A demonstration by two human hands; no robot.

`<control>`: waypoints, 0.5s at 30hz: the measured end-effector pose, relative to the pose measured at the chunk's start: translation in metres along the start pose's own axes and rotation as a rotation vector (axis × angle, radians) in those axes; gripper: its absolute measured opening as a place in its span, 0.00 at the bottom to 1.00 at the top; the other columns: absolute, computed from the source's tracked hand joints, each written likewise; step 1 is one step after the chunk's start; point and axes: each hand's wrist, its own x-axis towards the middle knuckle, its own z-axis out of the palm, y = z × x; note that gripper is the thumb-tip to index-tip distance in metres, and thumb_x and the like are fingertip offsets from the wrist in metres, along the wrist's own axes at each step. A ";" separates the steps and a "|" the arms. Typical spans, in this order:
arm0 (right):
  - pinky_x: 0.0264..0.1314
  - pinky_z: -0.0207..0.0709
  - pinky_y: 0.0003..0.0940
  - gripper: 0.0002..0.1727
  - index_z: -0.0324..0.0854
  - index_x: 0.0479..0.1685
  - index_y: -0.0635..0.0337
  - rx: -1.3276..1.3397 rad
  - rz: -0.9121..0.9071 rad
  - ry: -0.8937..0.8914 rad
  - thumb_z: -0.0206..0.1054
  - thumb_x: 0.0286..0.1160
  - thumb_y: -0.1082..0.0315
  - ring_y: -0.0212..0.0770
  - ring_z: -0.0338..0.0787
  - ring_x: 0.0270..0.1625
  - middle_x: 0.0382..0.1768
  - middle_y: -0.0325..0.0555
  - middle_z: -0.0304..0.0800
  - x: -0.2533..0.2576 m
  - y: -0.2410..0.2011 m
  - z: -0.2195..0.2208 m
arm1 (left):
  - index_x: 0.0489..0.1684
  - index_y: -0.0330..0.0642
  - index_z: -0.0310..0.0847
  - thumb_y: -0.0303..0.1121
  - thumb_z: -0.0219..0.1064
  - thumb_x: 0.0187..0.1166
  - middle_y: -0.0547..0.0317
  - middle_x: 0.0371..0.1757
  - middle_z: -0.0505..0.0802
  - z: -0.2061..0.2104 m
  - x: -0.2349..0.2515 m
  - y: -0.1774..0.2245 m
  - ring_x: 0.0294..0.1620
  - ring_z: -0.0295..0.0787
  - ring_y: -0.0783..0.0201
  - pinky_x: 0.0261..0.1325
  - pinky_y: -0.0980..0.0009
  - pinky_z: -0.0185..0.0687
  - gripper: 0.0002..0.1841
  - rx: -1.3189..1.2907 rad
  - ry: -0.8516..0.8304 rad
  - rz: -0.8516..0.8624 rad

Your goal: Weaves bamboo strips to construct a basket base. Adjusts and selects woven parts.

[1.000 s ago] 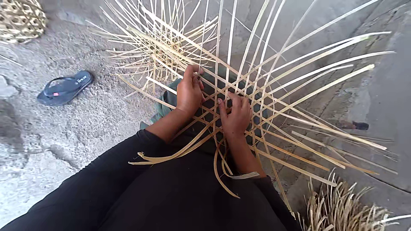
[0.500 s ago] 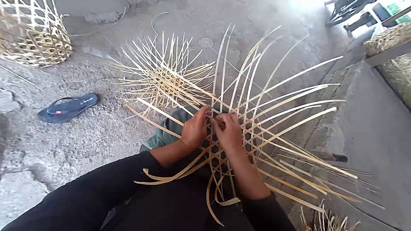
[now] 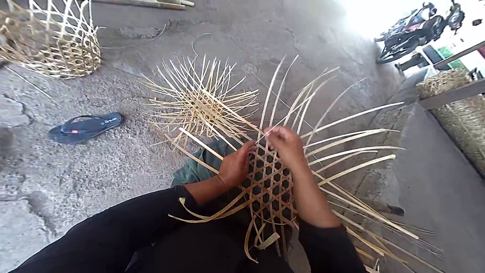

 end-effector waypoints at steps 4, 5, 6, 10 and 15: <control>0.68 0.85 0.40 0.33 0.73 0.81 0.64 0.134 -0.161 -0.206 0.74 0.75 0.67 0.43 0.92 0.63 0.68 0.57 0.87 0.063 -0.006 0.016 | 0.77 0.42 0.76 0.31 0.51 0.90 0.49 0.61 0.94 0.005 -0.002 -0.001 0.49 0.96 0.53 0.51 0.52 0.91 0.20 0.002 0.054 0.078; 0.65 0.86 0.42 0.37 0.70 0.83 0.63 0.134 -0.109 -0.358 0.76 0.73 0.66 0.45 0.93 0.59 0.66 0.58 0.88 0.072 -0.011 0.021 | 0.75 0.42 0.78 0.31 0.52 0.89 0.47 0.61 0.93 0.005 -0.002 -0.001 0.46 0.95 0.53 0.47 0.54 0.91 0.20 0.003 0.073 0.094; 0.59 0.87 0.42 0.37 0.70 0.83 0.63 0.114 -0.060 -0.522 0.77 0.72 0.65 0.44 0.93 0.53 0.60 0.57 0.91 0.078 -0.018 0.025 | 0.74 0.43 0.79 0.31 0.53 0.88 0.46 0.62 0.91 0.004 -0.002 -0.001 0.43 0.94 0.55 0.44 0.55 0.91 0.19 0.009 0.085 0.100; 0.39 0.79 0.27 0.16 0.89 0.56 0.61 0.030 -0.043 -0.826 0.76 0.73 0.63 0.28 0.86 0.35 0.44 0.40 0.95 0.078 -0.039 0.023 | 0.70 0.41 0.82 0.34 0.55 0.89 0.47 0.49 0.92 0.002 -0.003 -0.004 0.31 0.89 0.57 0.35 0.59 0.88 0.18 0.004 0.112 0.118; 0.27 0.68 0.19 0.18 0.76 0.19 0.44 0.739 -0.234 -0.249 0.56 0.82 0.57 0.22 0.72 0.20 0.15 0.25 0.72 0.046 0.016 0.035 | 0.72 0.39 0.78 0.41 0.57 0.90 0.55 0.35 0.91 0.001 0.002 -0.009 0.27 0.85 0.64 0.35 0.63 0.86 0.20 -0.121 0.074 0.035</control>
